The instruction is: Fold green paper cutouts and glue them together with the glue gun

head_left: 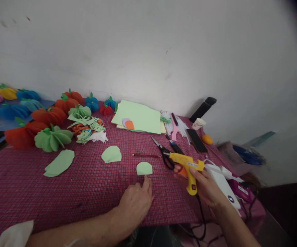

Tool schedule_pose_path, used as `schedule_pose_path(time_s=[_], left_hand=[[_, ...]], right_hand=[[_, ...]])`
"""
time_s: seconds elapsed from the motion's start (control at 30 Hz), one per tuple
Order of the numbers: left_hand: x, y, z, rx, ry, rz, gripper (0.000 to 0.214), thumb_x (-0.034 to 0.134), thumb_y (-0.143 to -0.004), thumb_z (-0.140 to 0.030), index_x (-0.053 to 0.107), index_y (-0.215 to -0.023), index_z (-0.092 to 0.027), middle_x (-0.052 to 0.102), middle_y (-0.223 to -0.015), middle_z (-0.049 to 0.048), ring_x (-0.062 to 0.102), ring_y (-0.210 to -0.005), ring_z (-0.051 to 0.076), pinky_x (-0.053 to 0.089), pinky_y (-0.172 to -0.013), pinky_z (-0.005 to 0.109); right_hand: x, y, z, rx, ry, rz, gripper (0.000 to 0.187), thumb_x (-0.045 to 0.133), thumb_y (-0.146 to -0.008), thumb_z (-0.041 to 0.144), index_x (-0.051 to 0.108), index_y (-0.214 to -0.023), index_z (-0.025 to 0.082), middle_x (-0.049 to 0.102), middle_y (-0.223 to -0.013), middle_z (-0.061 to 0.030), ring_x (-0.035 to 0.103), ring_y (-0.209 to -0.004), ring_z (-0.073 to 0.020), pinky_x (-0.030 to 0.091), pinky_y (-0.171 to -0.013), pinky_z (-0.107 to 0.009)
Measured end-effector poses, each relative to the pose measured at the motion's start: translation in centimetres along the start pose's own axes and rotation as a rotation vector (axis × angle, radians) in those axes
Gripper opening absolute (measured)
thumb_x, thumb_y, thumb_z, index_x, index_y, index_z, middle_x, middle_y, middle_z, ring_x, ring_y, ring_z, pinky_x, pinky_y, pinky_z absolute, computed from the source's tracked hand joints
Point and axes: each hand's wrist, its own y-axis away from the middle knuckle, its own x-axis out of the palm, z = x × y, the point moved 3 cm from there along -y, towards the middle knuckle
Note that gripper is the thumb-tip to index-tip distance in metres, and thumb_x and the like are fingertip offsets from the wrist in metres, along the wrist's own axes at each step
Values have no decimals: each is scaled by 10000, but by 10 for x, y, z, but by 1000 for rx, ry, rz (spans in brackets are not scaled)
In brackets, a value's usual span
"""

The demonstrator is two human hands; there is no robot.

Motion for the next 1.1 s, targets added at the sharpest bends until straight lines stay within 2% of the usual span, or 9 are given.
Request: schedule_pose_path(time_s=[0.17,0.3,0.37,0.47,0.57,0.63,0.73,0.93,1.1], left_hand=[[-10,-1,3,20,257,3,291,401,-892,-226,623,-1057,-137,644,-914,119,633,-714,207,506,-586,323],[-28,-6,12,-87,804,-34,284,444,-872,-319,635,-1064,-234,659,-947,46,613,-822,179,486,-760,335],[-32,-10,14,-194,1139,-35,336,476,-850,-363,610,-1130,-234,661,-958,41,593,-724,144,483,-701,303],[-29,-16,6,-380,1660,105,445,499,-825,-396,546,-1202,-166,639,-936,57,478,-495,70,441,-522,251],[-25,-17,-13,-497,1965,270,472,595,-760,-383,555,-1157,-130,628,-966,73,478,-522,56,443,-546,240],[-25,-16,-23,-487,1998,279,446,661,-708,-362,601,-1085,-133,643,-962,71,547,-661,95,458,-643,254],[-26,-18,-30,-376,1935,106,377,701,-667,-311,657,-997,-133,666,-978,75,578,-876,161,436,-812,297],[-25,-21,-30,-174,1930,22,238,658,-699,-252,706,-895,-124,695,-839,45,586,-781,162,437,-760,290],[-15,-22,-25,-129,1821,-29,235,658,-721,-305,709,-857,-121,686,-793,26,580,-736,160,437,-720,287]], right_hand=[[12,-4,1,86,90,46,377,603,-784,446,644,-1083,220,714,-975,-90,665,-911,-271,525,-769,-437],[21,-9,1,9,70,-14,358,566,-805,460,667,-1046,215,703,-1020,-93,649,-959,-272,512,-816,-429],[25,-10,-2,-43,66,-74,363,564,-803,468,670,-1033,208,702,-1022,-91,639,-976,-274,498,-847,-433],[33,-6,-9,-79,95,-171,362,586,-784,479,675,-1000,201,698,-1033,-71,631,-983,-262,472,-897,-416],[41,2,-13,-119,136,-272,381,593,-761,513,670,-976,207,700,-1022,-57,636,-951,-256,480,-881,-399],[46,9,-14,-128,168,-340,389,602,-741,532,668,-944,207,706,-988,-61,645,-902,-259,505,-828,-395],[52,16,-16,-134,181,-346,388,621,-729,528,661,-935,201,707,-973,-70,648,-878,-258,520,-787,-387],[62,22,-20,-240,80,-107,396,632,-768,458,629,-1083,218,667,-1106,-76,598,-1040,-254,475,-894,-404],[68,24,-23,-165,90,144,351,663,-767,378,653,-1070,200,665,-1110,-88,602,-1026,-249,435,-940,-422]])
